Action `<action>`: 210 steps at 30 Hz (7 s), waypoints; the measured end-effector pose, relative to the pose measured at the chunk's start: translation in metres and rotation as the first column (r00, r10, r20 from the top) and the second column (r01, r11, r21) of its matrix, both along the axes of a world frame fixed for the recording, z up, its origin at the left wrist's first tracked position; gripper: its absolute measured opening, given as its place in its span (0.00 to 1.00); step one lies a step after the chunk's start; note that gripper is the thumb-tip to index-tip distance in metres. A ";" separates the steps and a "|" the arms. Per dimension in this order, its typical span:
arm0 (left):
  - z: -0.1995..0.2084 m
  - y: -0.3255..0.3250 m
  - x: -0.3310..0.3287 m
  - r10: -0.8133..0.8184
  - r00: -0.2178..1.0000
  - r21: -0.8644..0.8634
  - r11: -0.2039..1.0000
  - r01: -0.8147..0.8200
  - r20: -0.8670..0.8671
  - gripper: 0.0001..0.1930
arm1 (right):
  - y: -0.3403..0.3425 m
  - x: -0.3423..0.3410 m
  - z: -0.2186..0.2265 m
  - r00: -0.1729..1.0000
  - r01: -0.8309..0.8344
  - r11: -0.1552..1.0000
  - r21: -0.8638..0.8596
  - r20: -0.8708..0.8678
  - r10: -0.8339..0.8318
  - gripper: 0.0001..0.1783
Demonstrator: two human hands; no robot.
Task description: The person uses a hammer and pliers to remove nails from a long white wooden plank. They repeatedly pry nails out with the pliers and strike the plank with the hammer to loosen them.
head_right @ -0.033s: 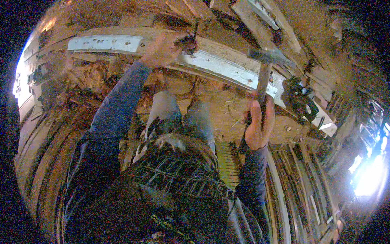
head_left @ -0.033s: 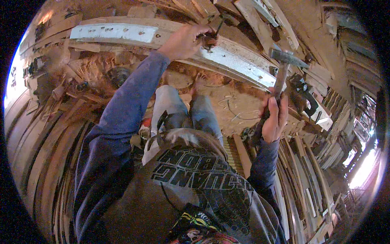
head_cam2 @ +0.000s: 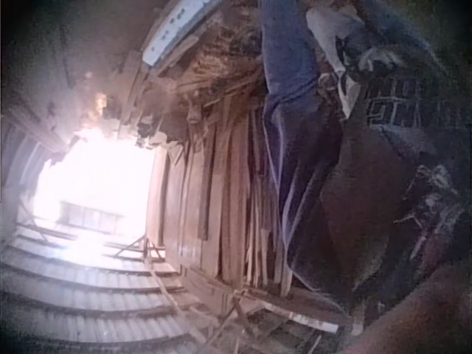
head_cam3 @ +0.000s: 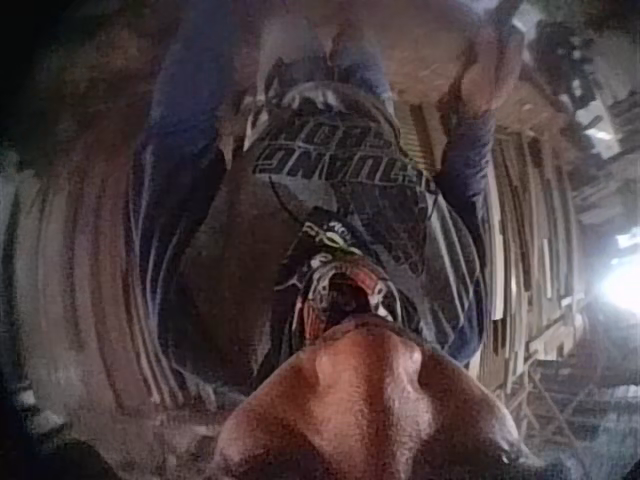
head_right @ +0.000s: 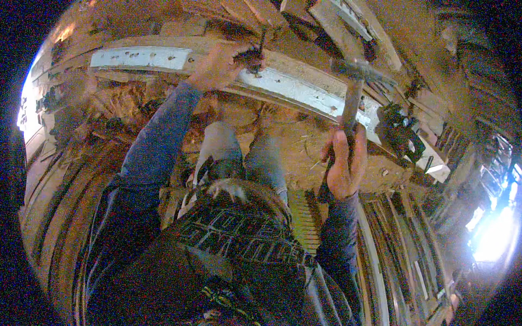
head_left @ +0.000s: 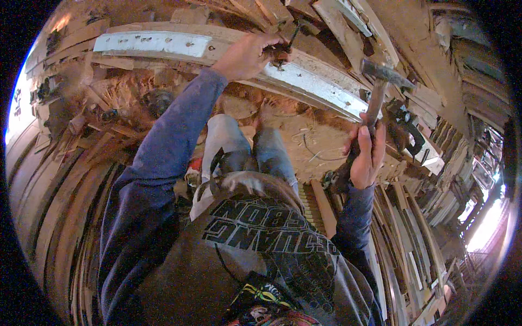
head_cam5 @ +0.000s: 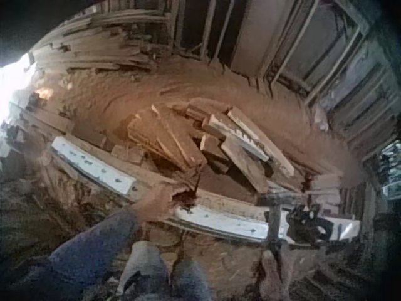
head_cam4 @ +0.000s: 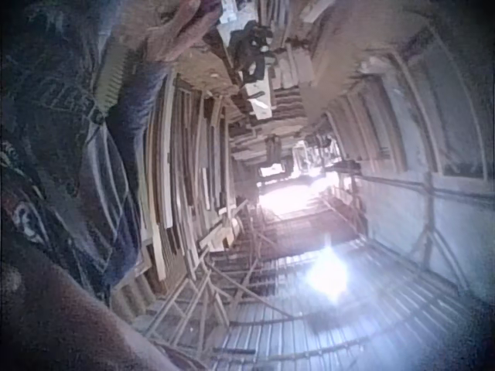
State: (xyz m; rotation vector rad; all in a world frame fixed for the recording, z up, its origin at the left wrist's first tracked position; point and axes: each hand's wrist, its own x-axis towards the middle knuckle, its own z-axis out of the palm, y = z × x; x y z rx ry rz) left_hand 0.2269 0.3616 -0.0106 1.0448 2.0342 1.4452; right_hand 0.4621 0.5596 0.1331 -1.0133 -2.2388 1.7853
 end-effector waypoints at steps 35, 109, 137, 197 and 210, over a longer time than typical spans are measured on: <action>-0.009 -0.004 0.003 -0.068 0.980 -0.002 0.998 0.069 -0.189 0.14 | -0.014 -0.070 0.061 0.871 -0.491 0.591 0.641 0.354 0.340 0.24; -0.018 0.046 -0.021 0.256 0.935 -0.348 0.877 -0.331 -0.243 0.16 | 0.023 -0.052 -0.140 0.989 0.143 0.755 0.641 -0.061 -0.135 0.32; 0.026 -0.003 0.029 0.053 0.876 -0.368 0.894 -0.256 -0.480 0.09 | 0.235 0.135 -0.226 0.963 0.256 0.881 0.398 -0.021 -0.270 0.24; 0.079 -0.024 -0.002 0.723 0.546 0.152 0.537 -0.830 0.424 0.24 | 0.015 0.074 -0.073 0.981 0.178 0.908 -0.380 -0.009 -0.196 0.28; 0.276 -0.028 0.144 -0.102 0.880 0.885 0.111 -0.452 0.463 0.10 | 0.208 0.119 -0.190 0.899 -0.027 0.804 0.594 0.366 -0.240 0.36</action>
